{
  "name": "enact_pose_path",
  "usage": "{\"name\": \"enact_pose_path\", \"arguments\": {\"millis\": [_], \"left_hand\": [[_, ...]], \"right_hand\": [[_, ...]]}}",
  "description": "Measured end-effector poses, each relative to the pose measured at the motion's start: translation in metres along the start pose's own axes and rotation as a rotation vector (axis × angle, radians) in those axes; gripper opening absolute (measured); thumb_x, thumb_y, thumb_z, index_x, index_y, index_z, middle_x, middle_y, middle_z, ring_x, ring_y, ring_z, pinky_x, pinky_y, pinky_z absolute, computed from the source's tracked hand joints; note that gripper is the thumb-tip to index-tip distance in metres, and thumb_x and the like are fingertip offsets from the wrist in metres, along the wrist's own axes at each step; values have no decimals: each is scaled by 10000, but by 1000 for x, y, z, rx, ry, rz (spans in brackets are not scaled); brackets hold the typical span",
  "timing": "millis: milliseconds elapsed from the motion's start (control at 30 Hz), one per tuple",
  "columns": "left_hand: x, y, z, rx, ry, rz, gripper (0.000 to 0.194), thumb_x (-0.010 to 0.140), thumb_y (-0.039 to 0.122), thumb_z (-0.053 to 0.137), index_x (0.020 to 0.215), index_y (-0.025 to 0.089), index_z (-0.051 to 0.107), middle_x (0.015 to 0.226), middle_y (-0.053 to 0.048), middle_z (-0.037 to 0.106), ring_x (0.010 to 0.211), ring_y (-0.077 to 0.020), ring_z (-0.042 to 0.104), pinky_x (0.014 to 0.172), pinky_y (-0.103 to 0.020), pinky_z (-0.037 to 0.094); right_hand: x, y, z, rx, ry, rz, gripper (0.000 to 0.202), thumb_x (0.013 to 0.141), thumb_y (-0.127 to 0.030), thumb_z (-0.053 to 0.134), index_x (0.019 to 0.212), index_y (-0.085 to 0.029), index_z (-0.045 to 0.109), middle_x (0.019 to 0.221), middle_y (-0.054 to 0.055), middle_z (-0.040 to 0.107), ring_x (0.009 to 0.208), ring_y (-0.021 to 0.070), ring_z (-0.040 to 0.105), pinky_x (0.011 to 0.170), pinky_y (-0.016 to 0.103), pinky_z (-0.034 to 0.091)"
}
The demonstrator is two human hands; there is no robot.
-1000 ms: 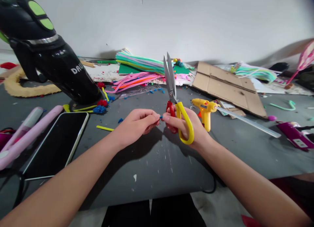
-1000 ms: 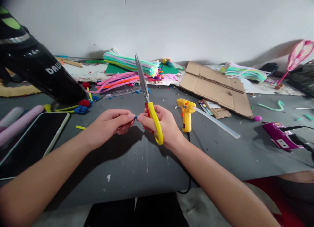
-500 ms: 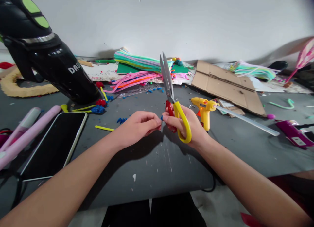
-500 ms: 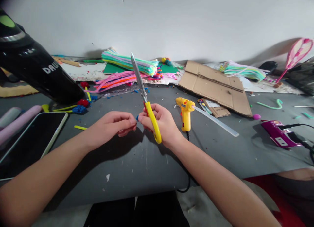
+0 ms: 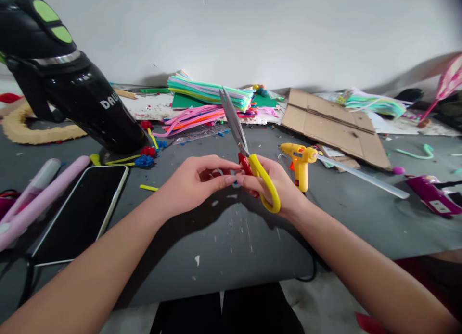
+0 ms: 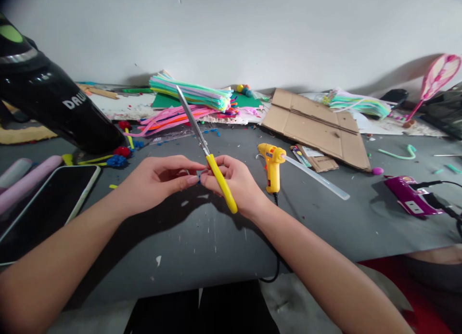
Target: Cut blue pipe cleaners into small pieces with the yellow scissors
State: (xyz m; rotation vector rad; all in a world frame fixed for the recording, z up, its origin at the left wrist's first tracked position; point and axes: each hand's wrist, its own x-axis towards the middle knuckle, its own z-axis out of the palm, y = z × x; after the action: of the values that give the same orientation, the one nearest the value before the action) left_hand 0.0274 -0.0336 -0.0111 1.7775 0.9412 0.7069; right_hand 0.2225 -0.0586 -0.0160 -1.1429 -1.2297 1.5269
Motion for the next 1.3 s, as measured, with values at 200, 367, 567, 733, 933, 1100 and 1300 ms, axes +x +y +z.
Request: {"name": "enact_pose_path", "arguments": {"millis": [200, 367, 567, 733, 933, 1100, 1300], "left_hand": [[2, 0, 6, 83, 109, 160, 199, 833, 363, 677, 913, 204, 766, 876, -41, 685, 742, -137, 603, 638, -260, 451], [2, 0, 4, 122, 182, 188, 168, 818, 348, 697, 817, 180, 711, 830, -25, 666, 732, -129, 590, 649, -258, 451], [1, -1, 3, 177, 199, 225, 154, 826, 326, 688, 785, 178, 684, 813, -22, 661, 732, -131, 592, 667, -264, 457], [1, 1, 2, 238, 191, 259, 134, 833, 314, 683, 791, 188, 701, 826, -19, 669, 733, -127, 592, 675, -263, 457], [-2, 4, -24, 326, 255, 226, 126, 858, 313, 656, 852, 199, 708, 830, -9, 670, 721, -114, 573, 638, -248, 427], [-4, 4, -25, 327, 188, 202, 200, 847, 368, 662, 951, 208, 720, 880, -20, 663, 719, -115, 565, 646, -245, 439], [-1, 2, -10, 307, 28, 211, 202, 869, 375, 623, 912, 205, 722, 931, -34, 650, 709, -110, 561, 657, -244, 457]], "right_hand": [[0, 1, 0, 9, -16, 11, 342, 672, -307, 797, 837, -187, 523, 636, -67, 528, 502, 63, 444, 448, 214, 324], [1, 1, -2, 54, -58, -2, 304, 723, -308, 772, 865, -193, 529, 665, -54, 549, 502, 64, 450, 456, 220, 331], [0, 2, -4, 87, -112, 9, 300, 745, -312, 769, 867, -199, 519, 669, -61, 531, 517, 61, 434, 462, 217, 315], [1, 2, -2, 70, -96, 50, 333, 725, -349, 777, 858, -194, 514, 648, -58, 530, 502, 68, 431, 448, 231, 299], [2, 2, -5, 70, -56, 34, 361, 701, -344, 796, 872, -189, 519, 674, -54, 533, 509, 62, 424, 460, 231, 302], [1, 1, -6, 48, -53, 24, 350, 711, -330, 795, 873, -187, 519, 692, -51, 551, 503, 57, 431, 461, 227, 315], [0, 0, -3, 41, -50, 33, 377, 672, -330, 824, 871, -183, 539, 681, -57, 559, 516, 57, 450, 460, 212, 332]]}}
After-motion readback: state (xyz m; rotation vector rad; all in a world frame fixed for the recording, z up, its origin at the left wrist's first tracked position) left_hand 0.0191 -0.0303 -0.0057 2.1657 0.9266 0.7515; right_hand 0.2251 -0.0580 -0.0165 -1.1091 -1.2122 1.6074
